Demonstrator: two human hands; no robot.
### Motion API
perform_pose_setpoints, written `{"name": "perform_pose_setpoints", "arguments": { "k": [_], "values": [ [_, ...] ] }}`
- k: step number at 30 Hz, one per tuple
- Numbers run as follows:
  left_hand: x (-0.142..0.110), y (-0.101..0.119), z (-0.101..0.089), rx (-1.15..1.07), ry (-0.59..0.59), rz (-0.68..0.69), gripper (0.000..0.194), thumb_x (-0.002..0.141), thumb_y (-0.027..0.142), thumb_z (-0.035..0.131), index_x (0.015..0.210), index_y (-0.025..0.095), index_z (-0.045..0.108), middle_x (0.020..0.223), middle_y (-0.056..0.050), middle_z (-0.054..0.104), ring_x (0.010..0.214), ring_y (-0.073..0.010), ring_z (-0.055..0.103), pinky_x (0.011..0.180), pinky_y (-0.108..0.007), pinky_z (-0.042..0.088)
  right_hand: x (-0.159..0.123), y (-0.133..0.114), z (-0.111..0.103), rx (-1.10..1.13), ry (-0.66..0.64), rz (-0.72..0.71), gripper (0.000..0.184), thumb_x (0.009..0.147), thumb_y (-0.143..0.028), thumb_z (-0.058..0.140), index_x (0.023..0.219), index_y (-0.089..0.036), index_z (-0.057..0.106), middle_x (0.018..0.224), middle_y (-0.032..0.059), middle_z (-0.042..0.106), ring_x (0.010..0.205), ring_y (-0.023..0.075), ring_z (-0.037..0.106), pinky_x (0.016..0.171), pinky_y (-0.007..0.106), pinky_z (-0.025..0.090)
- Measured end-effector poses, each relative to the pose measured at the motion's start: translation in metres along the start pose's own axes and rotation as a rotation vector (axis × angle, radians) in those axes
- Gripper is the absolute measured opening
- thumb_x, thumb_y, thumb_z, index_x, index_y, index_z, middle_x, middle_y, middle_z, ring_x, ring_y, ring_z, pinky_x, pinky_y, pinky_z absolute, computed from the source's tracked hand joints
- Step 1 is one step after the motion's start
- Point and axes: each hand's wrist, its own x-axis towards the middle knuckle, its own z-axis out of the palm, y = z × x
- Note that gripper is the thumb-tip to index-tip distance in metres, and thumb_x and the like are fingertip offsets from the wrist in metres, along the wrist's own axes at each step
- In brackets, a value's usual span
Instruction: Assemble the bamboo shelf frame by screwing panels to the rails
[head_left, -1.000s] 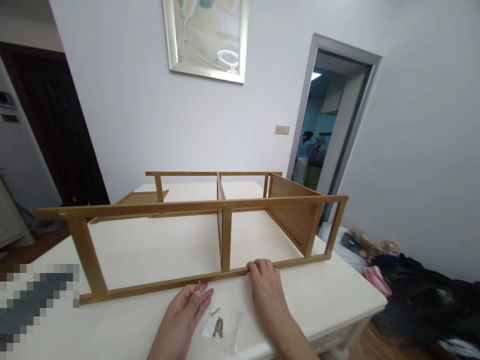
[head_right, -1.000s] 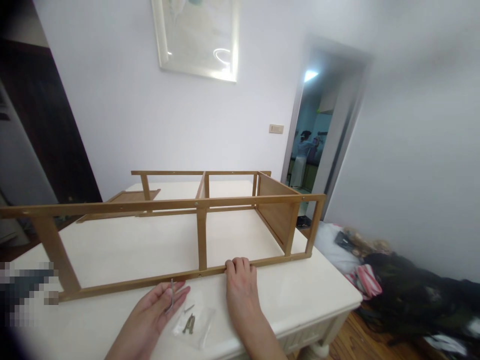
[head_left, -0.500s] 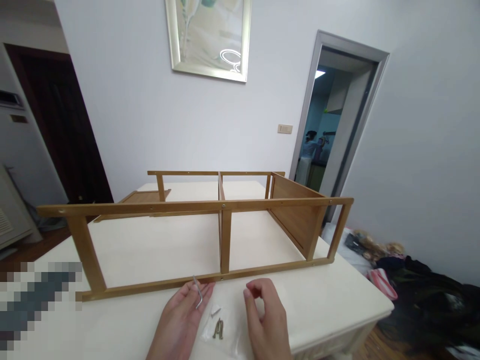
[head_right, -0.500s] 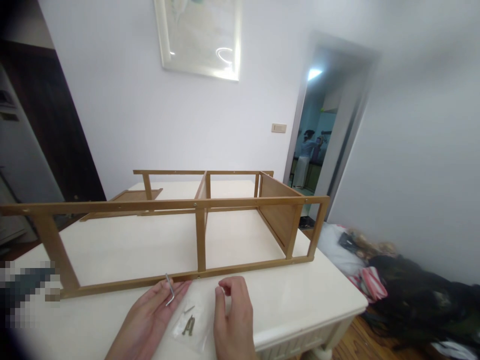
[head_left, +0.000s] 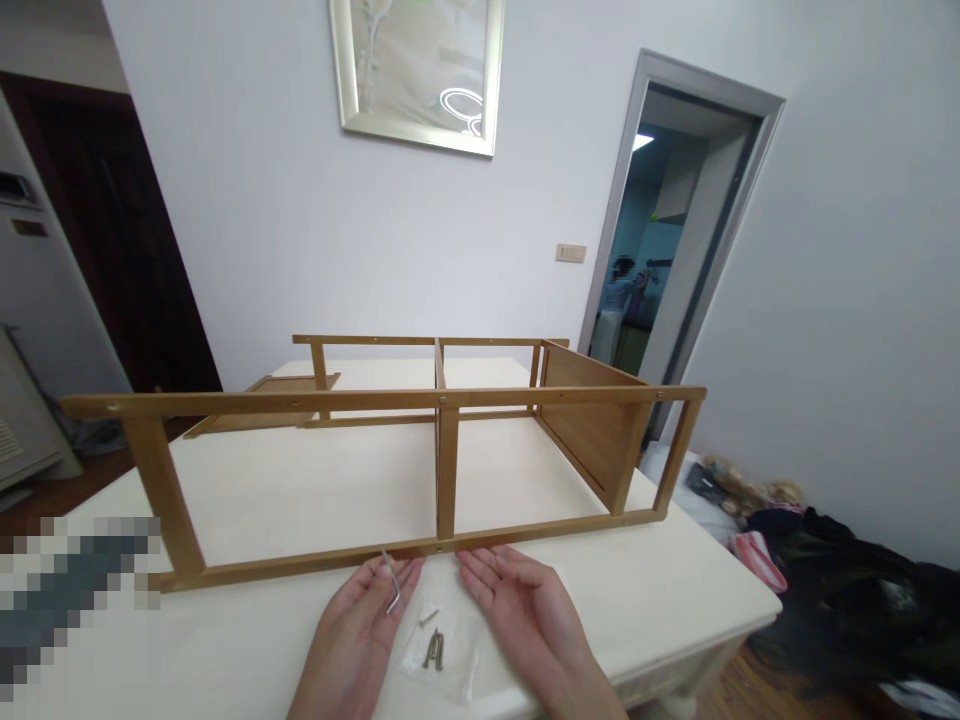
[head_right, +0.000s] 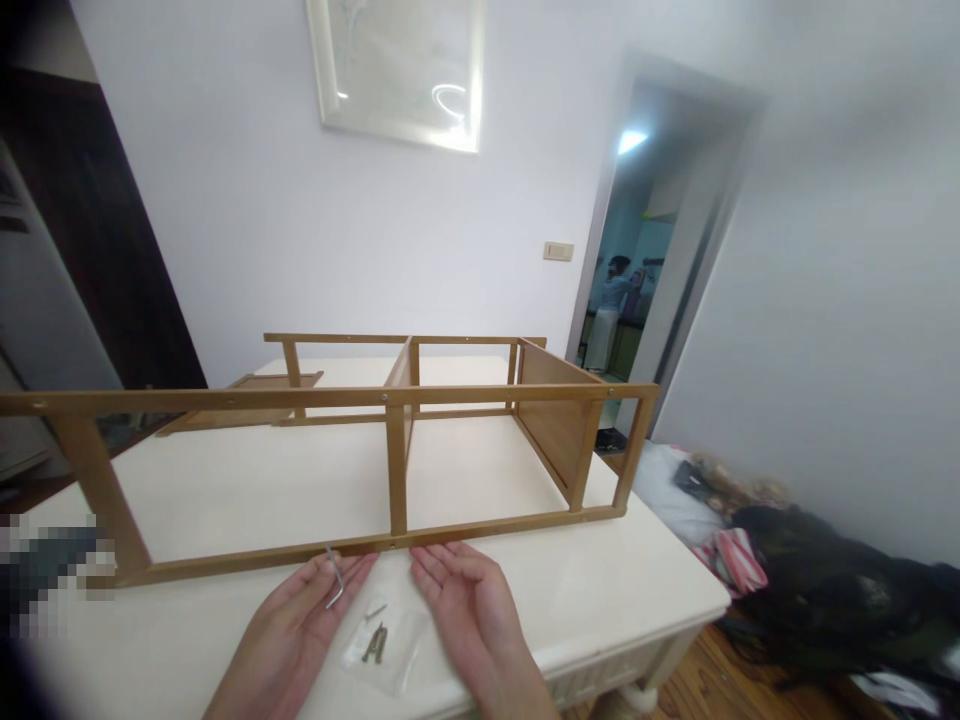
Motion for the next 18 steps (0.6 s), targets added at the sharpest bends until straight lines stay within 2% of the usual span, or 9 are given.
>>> {"name": "perform_pose_setpoints", "arguments": {
  "k": [4, 8, 10, 13, 15, 18],
  "values": [
    [-0.001, 0.002, 0.000, 0.047, 0.007, -0.015, 0.003, 0.079, 0.011, 0.067, 0.078, 0.011, 0.065, 0.095, -0.012, 0.072, 0.109, -0.0259, 0.067, 0.102, -0.037, 0.052, -0.001, 0.003, -0.003, 0.026, -0.029, -0.027, 0.026, 0.058, -0.003, 0.074, 0.081, -0.011, 0.067, 0.103, 0.0140, 0.072, 0.111, 0.0269, 0.065, 0.111, 0.042, 0.038],
    [-0.004, 0.000, -0.004, 0.202, 0.010, -0.040, 0.023, 0.072, 0.027, 0.078, 0.083, 0.012, 0.064, 0.104, -0.013, 0.072, 0.102, -0.0256, 0.069, 0.094, -0.036, 0.055, -0.003, 0.003, -0.003, 0.020, -0.024, -0.044, 0.027, 0.057, -0.002, 0.072, 0.082, -0.011, 0.066, 0.104, 0.0142, 0.072, 0.115, 0.0291, 0.063, 0.113, 0.044, 0.036],
    [-0.005, -0.003, -0.008, 0.381, -0.006, 0.041, 0.033, 0.072, 0.041, 0.077, 0.086, 0.014, 0.064, 0.096, -0.009, 0.072, 0.083, -0.0206, 0.070, 0.078, -0.033, 0.058, -0.004, 0.003, -0.002, 0.006, -0.019, -0.059, 0.030, 0.056, -0.002, 0.071, 0.085, -0.010, 0.067, 0.105, 0.0145, 0.072, 0.118, 0.0305, 0.062, 0.114, 0.045, 0.035],
    [-0.008, -0.008, -0.009, 0.699, -0.032, 0.213, 0.039, 0.077, 0.054, 0.068, 0.085, 0.017, 0.064, 0.073, -0.001, 0.065, 0.059, -0.0131, 0.057, 0.056, -0.025, 0.049, -0.007, 0.003, -0.001, -0.016, -0.017, -0.077, 0.037, 0.055, -0.002, 0.070, 0.092, -0.008, 0.067, 0.111, 0.0161, 0.070, 0.123, 0.0324, 0.058, 0.114, 0.045, 0.035],
    [-0.010, -0.010, -0.007, 0.791, -0.042, 0.281, 0.039, 0.077, 0.056, 0.067, 0.088, 0.018, 0.063, 0.070, 0.001, 0.063, 0.060, -0.0138, 0.057, 0.055, -0.024, 0.047, -0.008, 0.003, 0.000, -0.025, -0.023, -0.071, 0.040, 0.055, -0.002, 0.069, 0.094, -0.007, 0.067, 0.115, 0.0172, 0.069, 0.125, 0.0332, 0.056, 0.114, 0.045, 0.035],
    [-0.012, -0.012, -0.004, 0.769, -0.041, 0.293, 0.045, 0.077, 0.058, 0.066, 0.099, 0.018, 0.062, 0.074, 0.000, 0.065, 0.060, -0.0146, 0.058, 0.054, -0.025, 0.047, -0.010, 0.002, 0.000, -0.024, -0.037, -0.055, 0.036, 0.055, -0.002, 0.069, 0.090, -0.008, 0.067, 0.115, 0.0177, 0.069, 0.127, 0.0346, 0.055, 0.114, 0.046, 0.035]
  ]
}}
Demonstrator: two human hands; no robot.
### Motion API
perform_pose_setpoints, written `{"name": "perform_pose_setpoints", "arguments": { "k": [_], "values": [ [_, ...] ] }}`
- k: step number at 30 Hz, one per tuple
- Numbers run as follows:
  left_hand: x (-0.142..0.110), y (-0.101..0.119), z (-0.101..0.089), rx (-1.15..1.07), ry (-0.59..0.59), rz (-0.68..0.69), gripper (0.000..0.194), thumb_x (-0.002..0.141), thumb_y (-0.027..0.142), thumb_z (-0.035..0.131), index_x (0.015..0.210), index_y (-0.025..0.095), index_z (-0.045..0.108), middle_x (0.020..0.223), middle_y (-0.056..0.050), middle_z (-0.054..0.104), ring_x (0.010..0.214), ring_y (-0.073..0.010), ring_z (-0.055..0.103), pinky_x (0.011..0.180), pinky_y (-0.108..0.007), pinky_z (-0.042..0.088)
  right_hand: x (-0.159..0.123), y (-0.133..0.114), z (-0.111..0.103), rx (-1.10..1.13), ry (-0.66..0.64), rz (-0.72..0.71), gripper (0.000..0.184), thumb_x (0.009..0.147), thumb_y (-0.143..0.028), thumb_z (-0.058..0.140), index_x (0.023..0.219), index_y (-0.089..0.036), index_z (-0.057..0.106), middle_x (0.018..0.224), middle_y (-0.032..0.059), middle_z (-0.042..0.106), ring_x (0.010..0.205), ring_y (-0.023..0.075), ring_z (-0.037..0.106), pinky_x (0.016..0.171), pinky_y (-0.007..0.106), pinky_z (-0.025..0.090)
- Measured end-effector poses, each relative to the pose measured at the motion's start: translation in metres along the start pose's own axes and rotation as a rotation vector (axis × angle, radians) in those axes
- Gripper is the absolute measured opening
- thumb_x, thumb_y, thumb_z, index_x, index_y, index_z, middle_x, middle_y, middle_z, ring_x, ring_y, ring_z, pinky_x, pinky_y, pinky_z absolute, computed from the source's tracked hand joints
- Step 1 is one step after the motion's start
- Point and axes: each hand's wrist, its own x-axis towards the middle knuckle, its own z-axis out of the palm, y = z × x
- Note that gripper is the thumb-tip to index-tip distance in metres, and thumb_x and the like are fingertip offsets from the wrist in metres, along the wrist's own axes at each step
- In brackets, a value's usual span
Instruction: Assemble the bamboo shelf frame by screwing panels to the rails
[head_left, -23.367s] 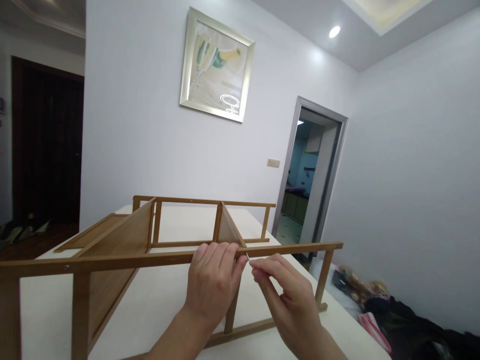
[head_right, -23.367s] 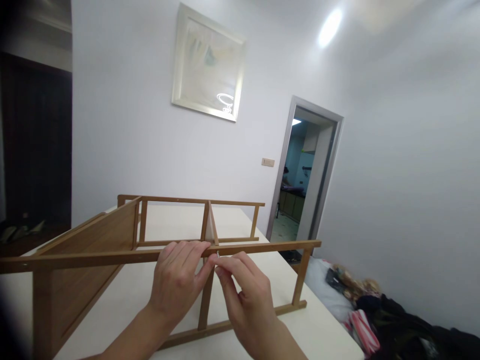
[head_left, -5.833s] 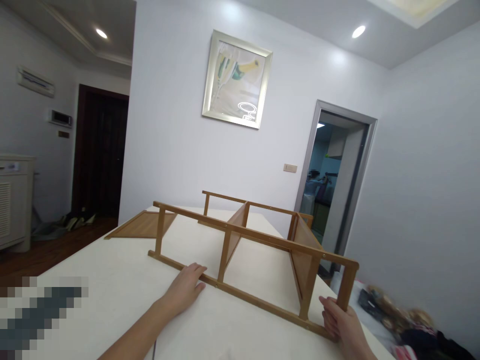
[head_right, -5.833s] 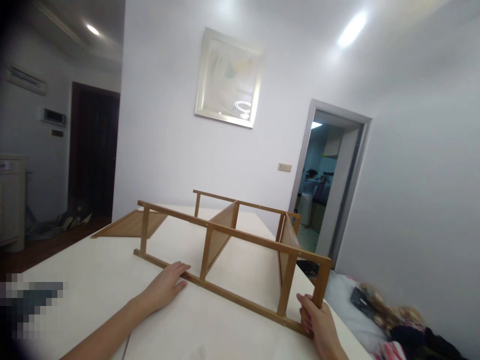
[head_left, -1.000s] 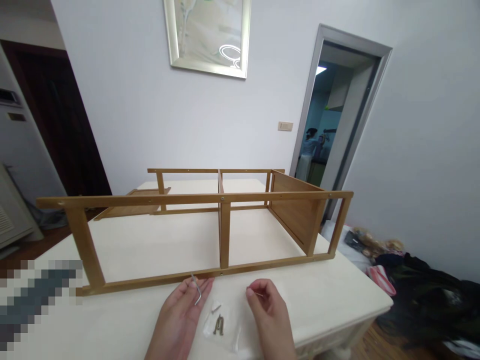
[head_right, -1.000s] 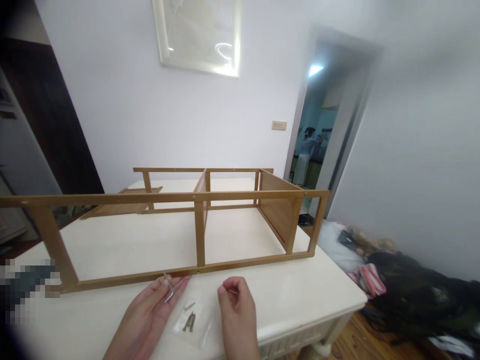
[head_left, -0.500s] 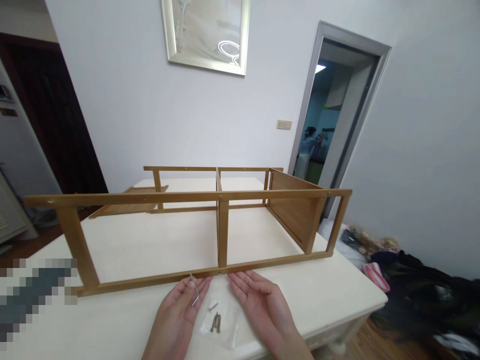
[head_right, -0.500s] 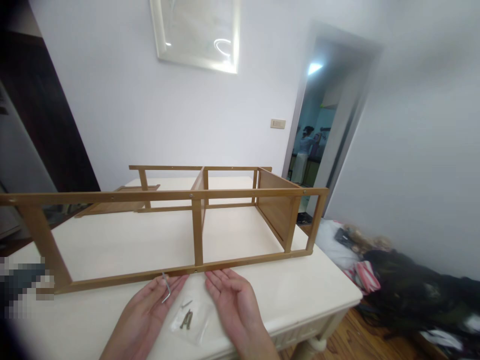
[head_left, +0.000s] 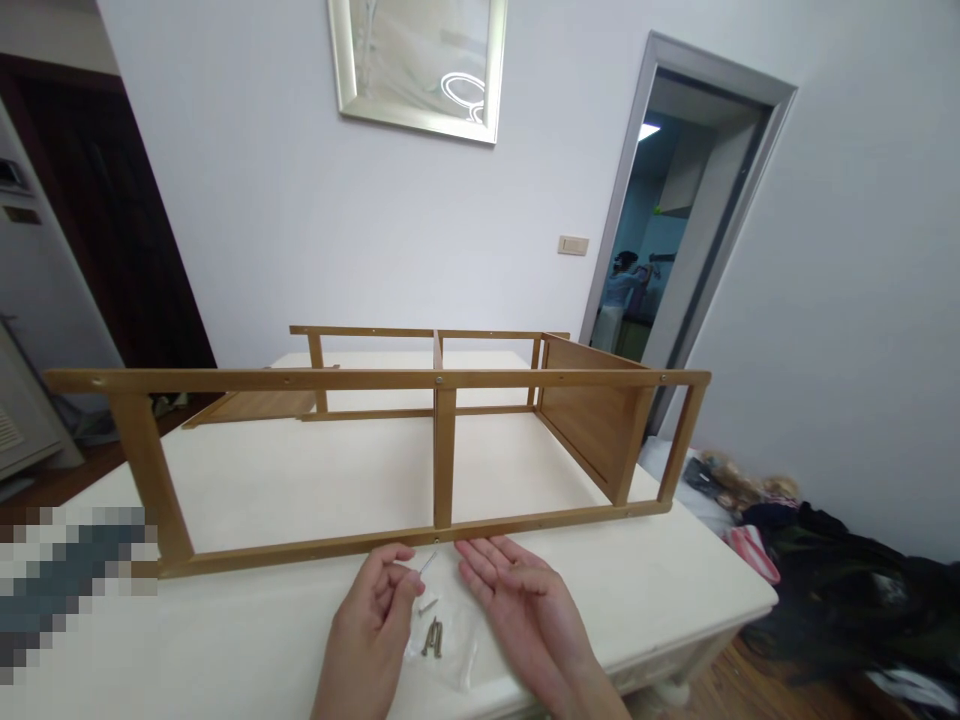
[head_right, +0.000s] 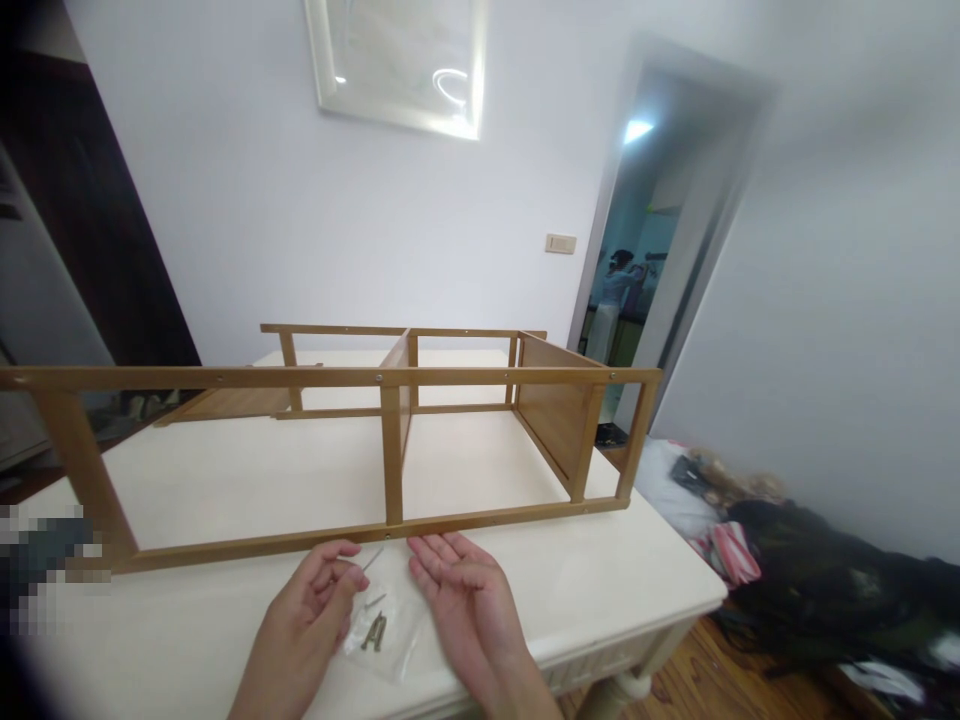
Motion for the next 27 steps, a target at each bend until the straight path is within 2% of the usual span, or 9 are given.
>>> {"name": "perform_pose_setpoints", "arguments": {
  "k": [4, 7, 10, 14, 18, 23, 27],
  "values": [
    [-0.0012, 0.0000, -0.0001, 0.020, -0.003, -0.047, 0.050, 0.078, 0.060, 0.062, 0.101, 0.016, 0.065, 0.079, -0.003, 0.067, 0.045, -0.0097, 0.048, 0.045, -0.025, 0.042, -0.0015, -0.0017, 0.0012, 0.005, 0.004, 0.008, 0.030, 0.055, -0.001, 0.070, 0.084, -0.010, 0.066, 0.113, 0.0169, 0.069, 0.127, 0.0353, 0.054, 0.114, 0.047, 0.034],
    [-0.0010, -0.0019, -0.0014, 0.047, -0.007, -0.049, 0.052, 0.079, 0.059, 0.061, 0.104, 0.014, 0.068, 0.072, -0.003, 0.067, 0.050, -0.0123, 0.053, 0.052, -0.027, 0.047, -0.0028, -0.0026, 0.0024, 0.005, 0.005, 0.008, 0.031, 0.055, 0.000, 0.069, 0.083, -0.010, 0.067, 0.112, 0.0160, 0.070, 0.127, 0.0351, 0.055, 0.114, 0.046, 0.034],
    [-0.0008, -0.0025, -0.0011, 0.038, -0.063, -0.043, 0.054, 0.081, 0.057, 0.061, 0.110, 0.013, 0.069, 0.066, -0.002, 0.065, 0.060, -0.0157, 0.059, 0.061, -0.028, 0.052, -0.0038, -0.0030, 0.0030, 0.003, 0.001, 0.006, 0.030, 0.054, -0.001, 0.069, 0.083, -0.010, 0.067, 0.112, 0.0160, 0.070, 0.126, 0.0351, 0.055, 0.114, 0.046, 0.034],
    [-0.0008, -0.0023, 0.0014, -0.021, -0.132, -0.014, 0.053, 0.077, 0.054, 0.067, 0.110, 0.014, 0.070, 0.074, -0.004, 0.066, 0.063, -0.0156, 0.061, 0.065, -0.029, 0.054, -0.0043, -0.0028, 0.0028, -0.006, -0.002, -0.004, 0.030, 0.055, -0.002, 0.069, 0.084, -0.010, 0.067, 0.112, 0.0152, 0.070, 0.126, 0.0345, 0.056, 0.114, 0.046, 0.033],
    [-0.0010, -0.0021, 0.0042, -0.096, -0.139, -0.010, 0.053, 0.070, 0.053, 0.073, 0.107, 0.015, 0.072, 0.085, -0.006, 0.068, 0.061, -0.0142, 0.061, 0.065, -0.031, 0.055, -0.0044, -0.0021, 0.0025, -0.005, 0.002, -0.009, 0.030, 0.055, -0.002, 0.069, 0.083, -0.011, 0.066, 0.112, 0.0153, 0.069, 0.126, 0.0345, 0.055, 0.115, 0.047, 0.032],
    [-0.0017, -0.0005, 0.0072, -0.091, -0.144, -0.087, 0.060, 0.070, 0.055, 0.073, 0.111, 0.011, 0.070, 0.062, -0.001, 0.064, 0.057, -0.0158, 0.060, 0.061, -0.030, 0.054, -0.0043, -0.0022, 0.0031, -0.022, -0.001, -0.013, 0.031, 0.055, -0.002, 0.070, 0.085, -0.011, 0.067, 0.115, 0.0167, 0.068, 0.127, 0.0341, 0.054, 0.115, 0.047, 0.032],
    [-0.0008, -0.0032, 0.0059, -0.069, -0.158, -0.085, 0.060, 0.072, 0.056, 0.071, 0.110, 0.010, 0.069, 0.060, -0.002, 0.064, 0.057, -0.0162, 0.060, 0.061, -0.030, 0.053, -0.0042, -0.0026, 0.0037, -0.032, -0.011, -0.012, 0.030, 0.056, -0.003, 0.070, 0.085, -0.011, 0.067, 0.116, 0.0178, 0.067, 0.128, 0.0338, 0.054, 0.115, 0.047, 0.032]
  ]
}}
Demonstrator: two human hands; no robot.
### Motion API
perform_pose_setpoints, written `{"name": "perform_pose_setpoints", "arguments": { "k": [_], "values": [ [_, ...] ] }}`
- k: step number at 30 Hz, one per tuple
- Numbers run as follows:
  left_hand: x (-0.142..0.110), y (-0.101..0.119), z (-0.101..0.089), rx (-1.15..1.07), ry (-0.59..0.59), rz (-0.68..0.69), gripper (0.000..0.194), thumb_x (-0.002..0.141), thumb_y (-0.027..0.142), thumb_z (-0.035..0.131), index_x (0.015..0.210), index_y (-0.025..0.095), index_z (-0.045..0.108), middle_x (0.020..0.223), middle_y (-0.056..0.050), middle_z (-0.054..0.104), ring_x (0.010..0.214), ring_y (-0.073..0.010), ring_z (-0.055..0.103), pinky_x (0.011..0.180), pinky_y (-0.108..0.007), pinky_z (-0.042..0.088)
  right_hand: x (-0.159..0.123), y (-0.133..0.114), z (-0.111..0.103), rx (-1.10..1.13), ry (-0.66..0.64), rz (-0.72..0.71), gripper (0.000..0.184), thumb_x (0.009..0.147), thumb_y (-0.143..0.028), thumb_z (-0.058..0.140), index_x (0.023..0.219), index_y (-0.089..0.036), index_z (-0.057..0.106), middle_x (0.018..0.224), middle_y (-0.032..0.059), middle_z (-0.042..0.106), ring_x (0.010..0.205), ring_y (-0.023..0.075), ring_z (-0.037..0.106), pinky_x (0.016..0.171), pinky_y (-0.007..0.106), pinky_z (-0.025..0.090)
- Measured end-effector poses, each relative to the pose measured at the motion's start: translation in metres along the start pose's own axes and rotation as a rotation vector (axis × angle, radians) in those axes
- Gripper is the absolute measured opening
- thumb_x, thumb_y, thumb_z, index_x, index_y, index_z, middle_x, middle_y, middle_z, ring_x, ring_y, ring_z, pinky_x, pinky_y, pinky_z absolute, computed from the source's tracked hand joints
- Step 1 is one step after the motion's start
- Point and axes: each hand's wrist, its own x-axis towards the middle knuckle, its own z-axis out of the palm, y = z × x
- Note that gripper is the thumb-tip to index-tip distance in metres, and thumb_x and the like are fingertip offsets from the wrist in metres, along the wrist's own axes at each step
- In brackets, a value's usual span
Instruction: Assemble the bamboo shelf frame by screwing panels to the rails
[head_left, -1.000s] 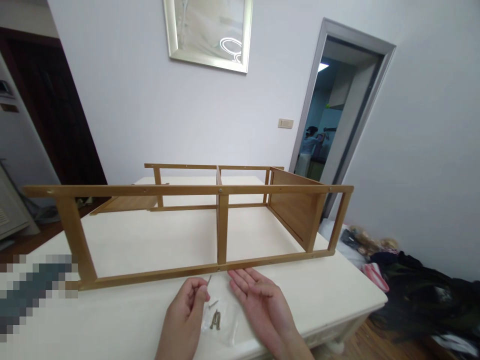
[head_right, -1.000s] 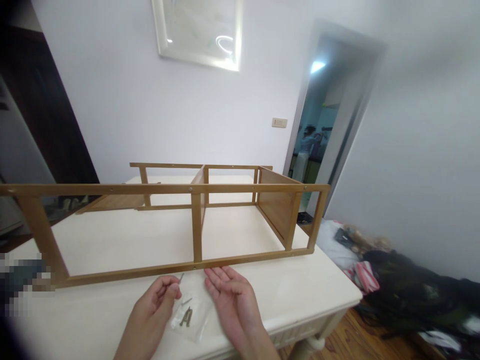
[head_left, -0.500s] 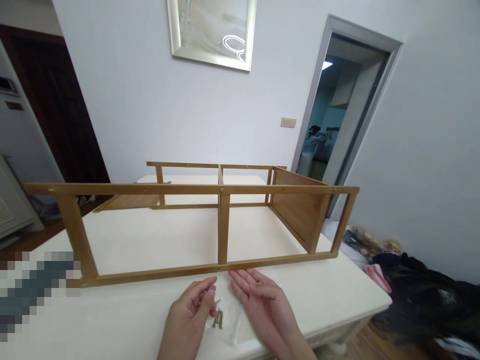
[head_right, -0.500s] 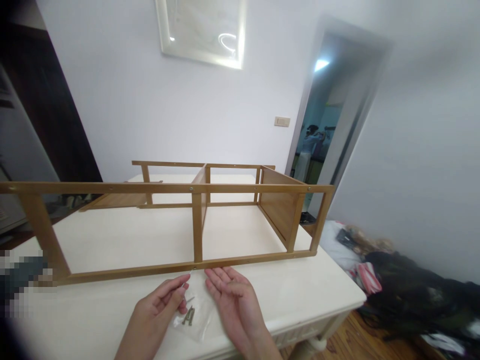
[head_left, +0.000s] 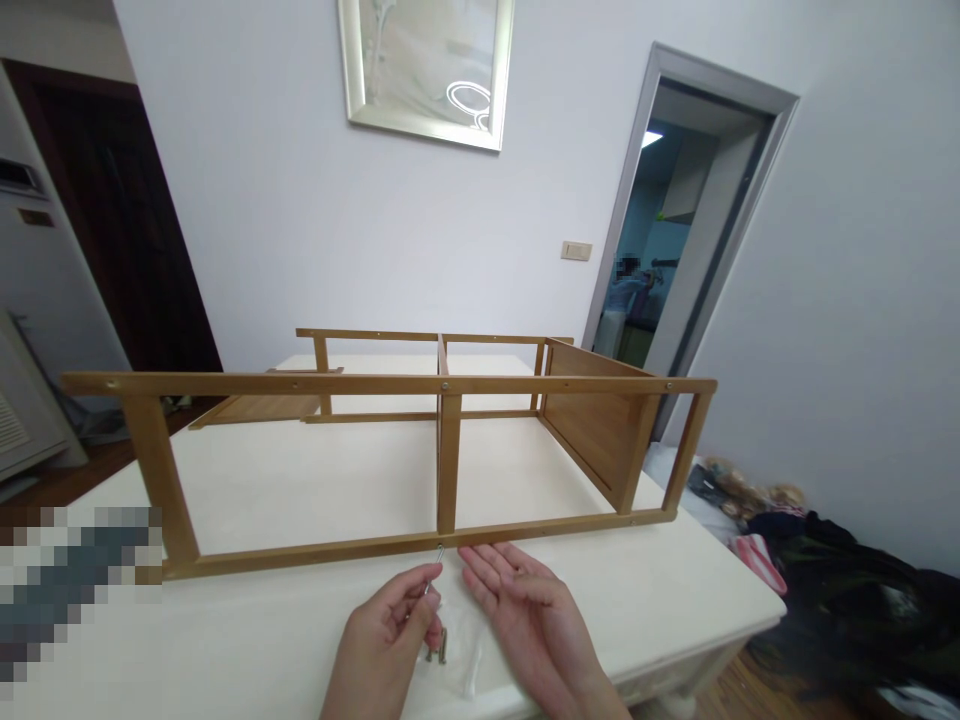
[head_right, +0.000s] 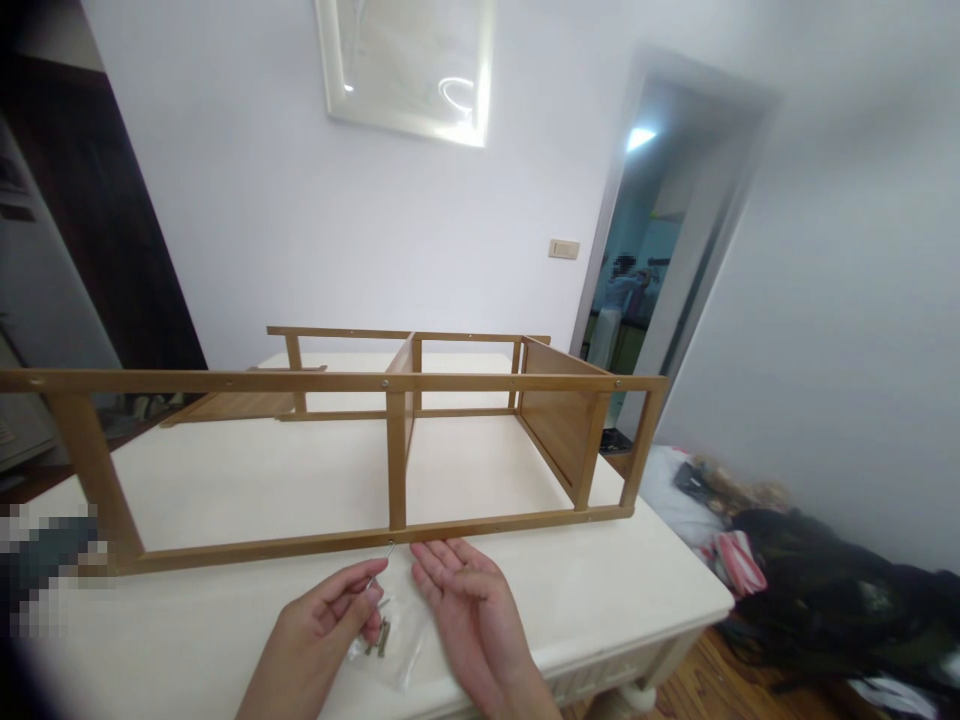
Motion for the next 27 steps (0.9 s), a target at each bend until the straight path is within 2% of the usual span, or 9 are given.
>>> {"name": "perform_pose_setpoints", "arguments": {
  "k": [7, 21, 27],
  "values": [
    [0.001, -0.009, -0.004, 0.038, -0.015, 0.040, 0.053, 0.074, 0.055, 0.070, 0.107, 0.013, 0.071, 0.062, -0.003, 0.066, 0.061, -0.0172, 0.062, 0.063, -0.029, 0.054, 0.000, 0.001, 0.001, 0.002, 0.002, -0.004, 0.032, 0.056, -0.003, 0.071, 0.087, -0.010, 0.068, 0.118, 0.0182, 0.067, 0.127, 0.0333, 0.055, 0.115, 0.047, 0.032],
    [0.002, -0.010, 0.001, 0.122, 0.003, 0.107, 0.049, 0.077, 0.055, 0.066, 0.104, 0.014, 0.072, 0.068, -0.004, 0.068, 0.063, -0.0174, 0.064, 0.063, -0.028, 0.055, -0.001, 0.001, 0.000, -0.007, 0.011, -0.004, 0.033, 0.055, -0.002, 0.076, 0.086, -0.012, 0.068, 0.115, 0.0160, 0.068, 0.126, 0.0331, 0.056, 0.114, 0.047, 0.032],
    [-0.001, -0.004, 0.008, 0.232, -0.018, 0.215, 0.040, 0.083, 0.052, 0.060, 0.100, 0.019, 0.074, 0.074, -0.005, 0.067, 0.064, -0.0172, 0.064, 0.060, -0.026, 0.055, 0.000, 0.001, -0.001, -0.007, -0.006, -0.006, 0.032, 0.056, -0.003, 0.075, 0.086, -0.011, 0.068, 0.113, 0.0161, 0.069, 0.126, 0.0332, 0.055, 0.115, 0.047, 0.032]
  ]
}}
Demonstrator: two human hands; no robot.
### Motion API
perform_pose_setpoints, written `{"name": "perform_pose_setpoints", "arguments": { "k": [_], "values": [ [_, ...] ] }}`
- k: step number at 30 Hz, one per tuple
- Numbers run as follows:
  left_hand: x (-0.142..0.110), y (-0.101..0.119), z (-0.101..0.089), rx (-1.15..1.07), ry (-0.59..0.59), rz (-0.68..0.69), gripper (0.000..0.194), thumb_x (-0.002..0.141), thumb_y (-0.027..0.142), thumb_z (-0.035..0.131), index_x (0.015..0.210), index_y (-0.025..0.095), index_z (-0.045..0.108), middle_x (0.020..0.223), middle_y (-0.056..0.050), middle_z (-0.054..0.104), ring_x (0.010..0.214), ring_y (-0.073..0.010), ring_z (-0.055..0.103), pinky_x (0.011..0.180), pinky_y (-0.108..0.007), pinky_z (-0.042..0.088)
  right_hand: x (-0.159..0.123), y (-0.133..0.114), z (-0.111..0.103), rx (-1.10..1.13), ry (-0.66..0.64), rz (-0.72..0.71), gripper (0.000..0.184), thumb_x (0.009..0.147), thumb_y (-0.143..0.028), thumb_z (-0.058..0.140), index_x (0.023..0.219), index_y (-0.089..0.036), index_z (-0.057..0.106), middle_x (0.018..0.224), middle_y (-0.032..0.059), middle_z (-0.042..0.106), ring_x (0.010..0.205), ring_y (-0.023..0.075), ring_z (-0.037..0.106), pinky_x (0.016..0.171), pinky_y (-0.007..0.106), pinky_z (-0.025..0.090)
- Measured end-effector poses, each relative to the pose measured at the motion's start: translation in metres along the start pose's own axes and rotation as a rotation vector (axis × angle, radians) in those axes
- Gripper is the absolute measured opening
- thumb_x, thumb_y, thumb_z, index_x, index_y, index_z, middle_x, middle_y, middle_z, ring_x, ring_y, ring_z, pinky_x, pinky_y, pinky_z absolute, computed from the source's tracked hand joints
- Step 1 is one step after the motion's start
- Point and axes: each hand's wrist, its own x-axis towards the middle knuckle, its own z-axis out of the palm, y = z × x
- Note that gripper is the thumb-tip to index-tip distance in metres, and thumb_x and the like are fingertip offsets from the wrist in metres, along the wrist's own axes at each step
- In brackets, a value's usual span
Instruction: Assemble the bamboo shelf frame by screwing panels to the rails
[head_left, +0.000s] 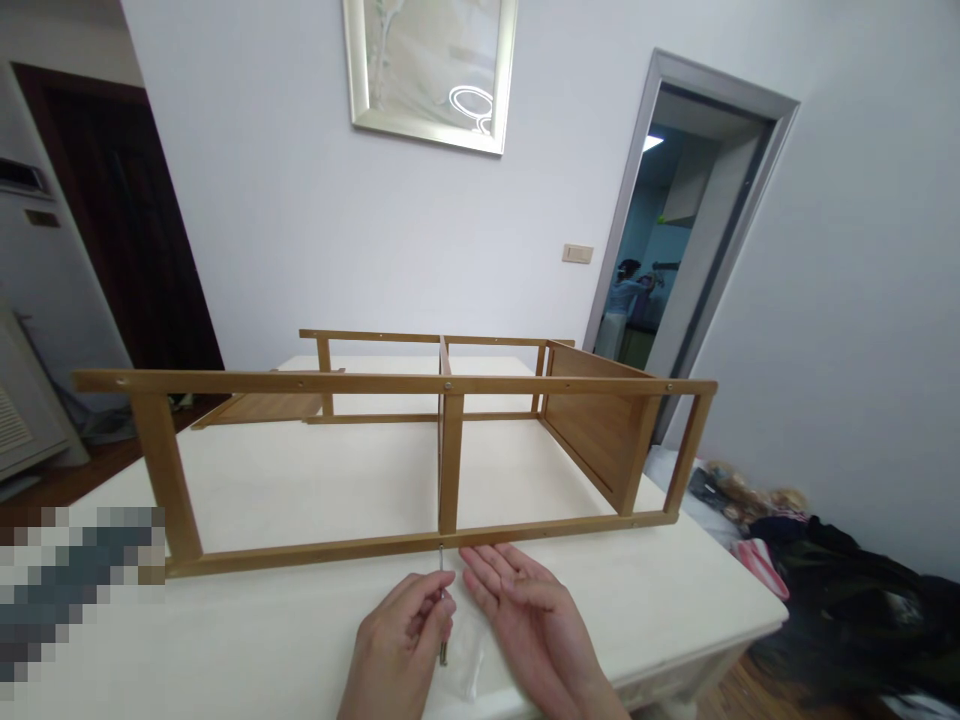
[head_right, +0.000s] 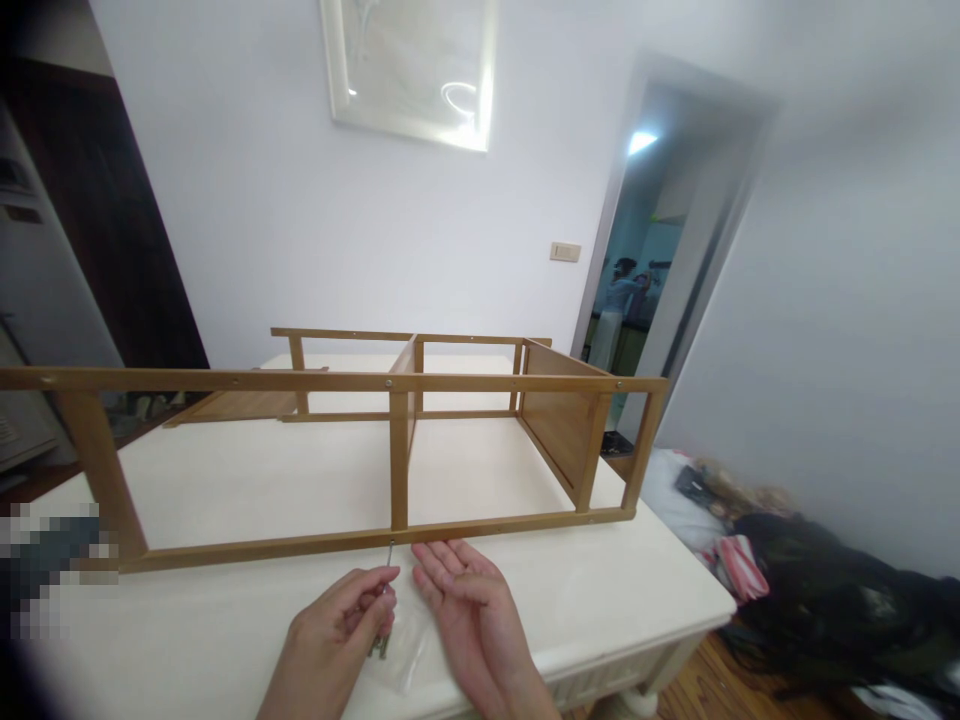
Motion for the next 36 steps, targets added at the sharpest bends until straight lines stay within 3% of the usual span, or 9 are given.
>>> {"name": "perform_pose_setpoints", "arguments": {
  "k": [13, 23, 29, 36],
  "values": [
    [-0.002, 0.013, 0.000, 0.179, -0.010, 0.126, 0.033, 0.088, 0.046, 0.054, 0.102, 0.025, 0.075, 0.085, -0.009, 0.070, 0.070, -0.0199, 0.064, 0.061, -0.026, 0.053, -0.001, 0.000, 0.000, 0.001, -0.003, 0.003, 0.032, 0.055, -0.004, 0.073, 0.086, -0.011, 0.069, 0.110, 0.0147, 0.070, 0.125, 0.0334, 0.056, 0.115, 0.047, 0.032],
    [-0.003, 0.015, -0.001, 0.216, -0.012, 0.240, 0.029, 0.091, 0.041, 0.051, 0.098, 0.026, 0.074, 0.086, -0.008, 0.070, 0.081, -0.0220, 0.067, 0.076, -0.029, 0.054, -0.002, 0.000, -0.001, -0.003, -0.004, -0.012, 0.033, 0.055, -0.005, 0.073, 0.088, -0.012, 0.069, 0.114, 0.0159, 0.069, 0.125, 0.0328, 0.057, 0.114, 0.047, 0.031],
    [-0.005, 0.008, -0.001, 0.163, 0.044, 0.089, 0.035, 0.088, 0.046, 0.053, 0.111, 0.022, 0.066, 0.094, -0.008, 0.070, 0.080, -0.0205, 0.068, 0.072, -0.029, 0.055, -0.002, -0.002, 0.003, -0.002, 0.002, -0.001, 0.030, 0.056, -0.004, 0.075, 0.084, -0.013, 0.069, 0.109, 0.0134, 0.071, 0.125, 0.0331, 0.056, 0.114, 0.047, 0.031],
    [-0.007, 0.007, 0.003, 0.061, 0.038, -0.050, 0.029, 0.086, 0.052, 0.055, 0.092, 0.023, 0.059, 0.077, -0.002, 0.068, 0.069, -0.0176, 0.065, 0.061, -0.025, 0.051, -0.001, -0.001, 0.002, 0.001, 0.007, 0.003, 0.031, 0.055, -0.004, 0.074, 0.085, -0.012, 0.070, 0.112, 0.0149, 0.070, 0.124, 0.0337, 0.057, 0.114, 0.047, 0.032]
  ]
}}
